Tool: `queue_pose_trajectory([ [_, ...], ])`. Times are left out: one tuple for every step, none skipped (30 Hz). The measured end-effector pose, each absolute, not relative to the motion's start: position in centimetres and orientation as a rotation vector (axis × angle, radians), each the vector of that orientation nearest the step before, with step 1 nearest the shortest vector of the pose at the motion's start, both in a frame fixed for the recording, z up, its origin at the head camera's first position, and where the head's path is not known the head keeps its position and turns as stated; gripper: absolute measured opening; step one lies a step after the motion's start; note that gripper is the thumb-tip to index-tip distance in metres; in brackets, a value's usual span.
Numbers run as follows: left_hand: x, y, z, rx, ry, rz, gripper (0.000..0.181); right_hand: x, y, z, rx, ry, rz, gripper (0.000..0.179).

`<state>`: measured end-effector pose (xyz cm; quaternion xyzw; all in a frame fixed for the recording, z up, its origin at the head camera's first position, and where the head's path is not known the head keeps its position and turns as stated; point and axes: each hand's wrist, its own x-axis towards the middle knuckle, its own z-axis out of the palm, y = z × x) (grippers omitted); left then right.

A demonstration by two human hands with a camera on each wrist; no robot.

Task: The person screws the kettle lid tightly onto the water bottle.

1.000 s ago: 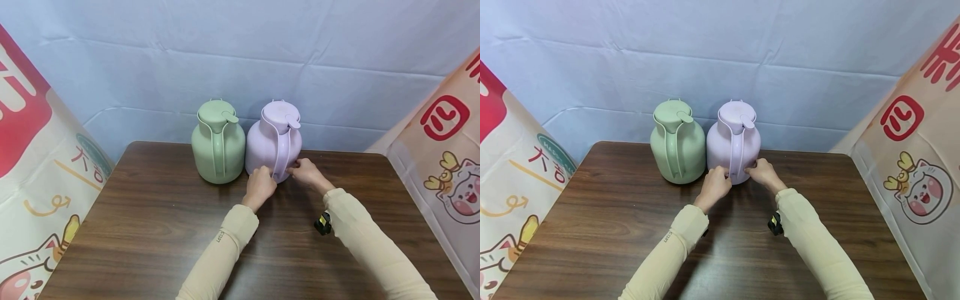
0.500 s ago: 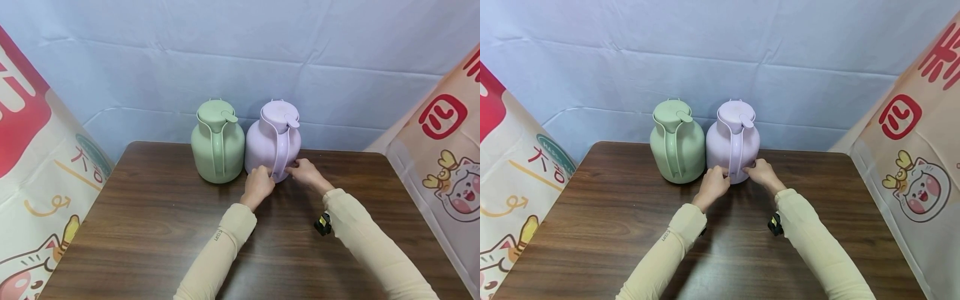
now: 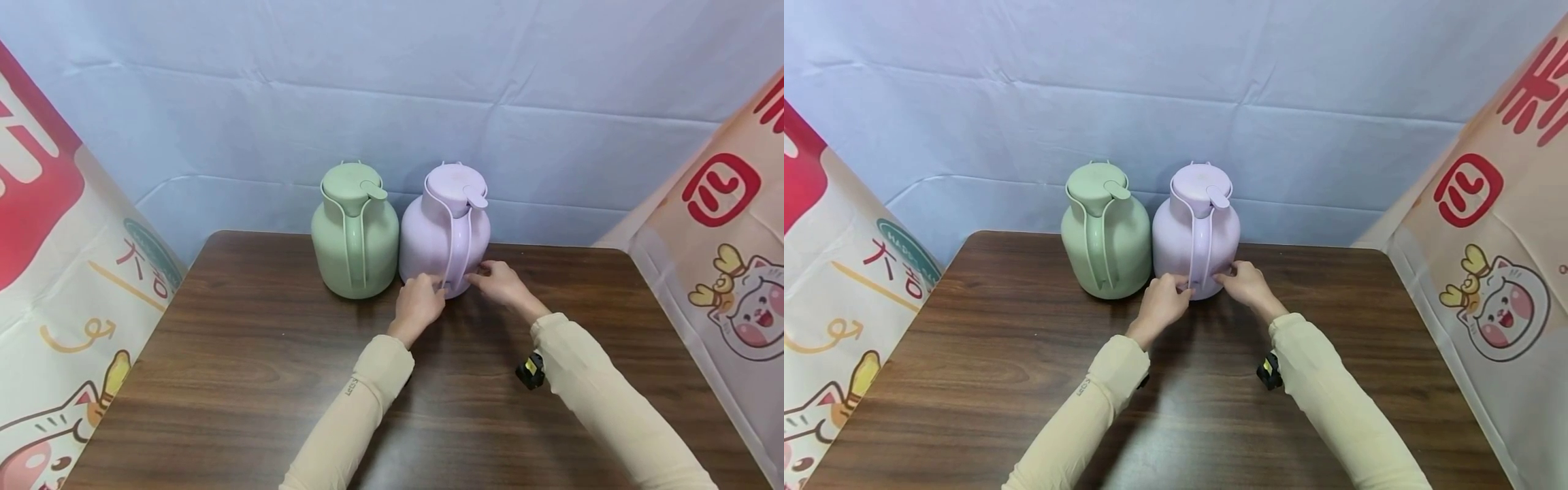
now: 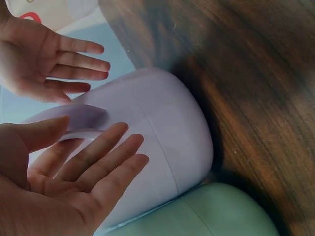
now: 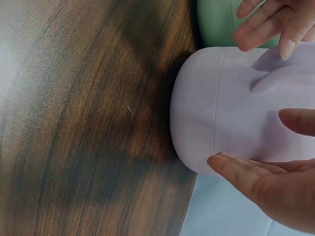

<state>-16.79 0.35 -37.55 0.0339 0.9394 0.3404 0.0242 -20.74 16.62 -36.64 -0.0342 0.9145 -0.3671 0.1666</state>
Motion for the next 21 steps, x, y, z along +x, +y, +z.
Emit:
queue_pose_trajectory([
  [-16.7,0.3,-37.6,0.100,2.901,1.055,0.029,-20.7,16.6,-36.6,-0.108,2.618,-1.036,0.059],
  [-16.7,0.3,-37.7,0.099,2.900,1.049,0.030,-20.6,16.7,-36.7,-0.110,2.625,-1.034,0.058],
  [-16.6,0.2,-37.7,0.102,2.900,1.042,0.031,-20.5,16.7,-36.7,-0.115,2.630,-1.032,0.058],
  [-16.6,0.2,-37.8,0.111,2.904,1.034,0.032,-20.3,16.7,-36.7,-0.122,2.633,-1.035,0.058],
  [-16.5,0.1,-37.8,0.119,2.907,1.027,0.033,-20.2,16.7,-36.7,-0.128,2.636,-1.040,0.057],
  [-16.4,0.1,-37.9,0.128,2.909,1.020,0.034,-20.0,16.8,-36.8,-0.132,2.635,-1.047,0.057],
  [-16.4,0.0,-38.0,0.137,2.912,1.016,0.035,-19.9,16.8,-36.8,-0.137,2.638,-1.054,0.056],
  [-16.3,-0.1,-38.0,0.143,2.911,1.017,0.036,-19.7,16.9,-36.8,-0.137,2.630,-1.071,0.055],
  [-16.2,-0.1,-38.1,0.145,2.904,1.022,0.037,-19.5,16.9,-36.9,-0.142,2.627,-1.081,0.054],
  [-16.2,-0.2,-38.2,0.146,2.896,1.025,0.038,-19.3,17.0,-37.0,-0.146,2.627,-1.096,0.053],
  [-16.1,-0.2,-38.2,0.145,2.885,1.036,0.039,-19.1,17.1,-37.2,-0.142,2.618,-1.121,0.052],
  [-16.1,-0.3,-38.3,0.139,2.874,1.045,0.040,-18.9,17.1,-37.3,-0.135,2.607,-1.145,0.051],
  [-16.0,-0.3,-38.4,0.125,2.858,1.056,0.041,-18.7,17.2,-37.5,-0.128,2.596,-1.172,0.051],
  [-16.0,-0.4,-38.6,0.109,2.843,1.068,0.042,-18.5,17.3,-37.7,-0.118,2.581,-1.211,0.051],
  [-15.9,-0.6,-38.7,0.096,2.836,1.073,0.042,-18.3,17.4,-37.9,-0.103,2.560,-1.251,0.051],
  [-15.9,-0.8,-38.9,0.099,2.835,1.073,0.041,-18.0,17.5,-38.1,-0.092,2.543,-1.292,0.052],
  [-15.7,-1.0,-39.0,0.111,2.835,1.077,0.041,-17.8,17.7,-38.3,-0.078,2.530,-1.329,0.053],
  [-15.6,-1.3,-39.2,0.122,2.844,1.066,0.041,-17.6,17.8,-38.6,-0.068,2.531,-1.345,0.055],
  [-15.5,-1.5,-39.4,0.142,2.856,1.051,0.040,-17.3,17.9,-38.8,-0.059,2.535,-1.358,0.057],
  [-15.3,-1.9,-39.7,0.170,2.872,1.038,0.040,-17.1,18.0,-39.1,-0.055,2.555,-1.357,0.058],
  [-15.1,-2.2,-39.9,0.205,2.885,1.029,0.040,-16.8,18.1,-39.4,-0.055,2.589,-1.328,0.059],
])
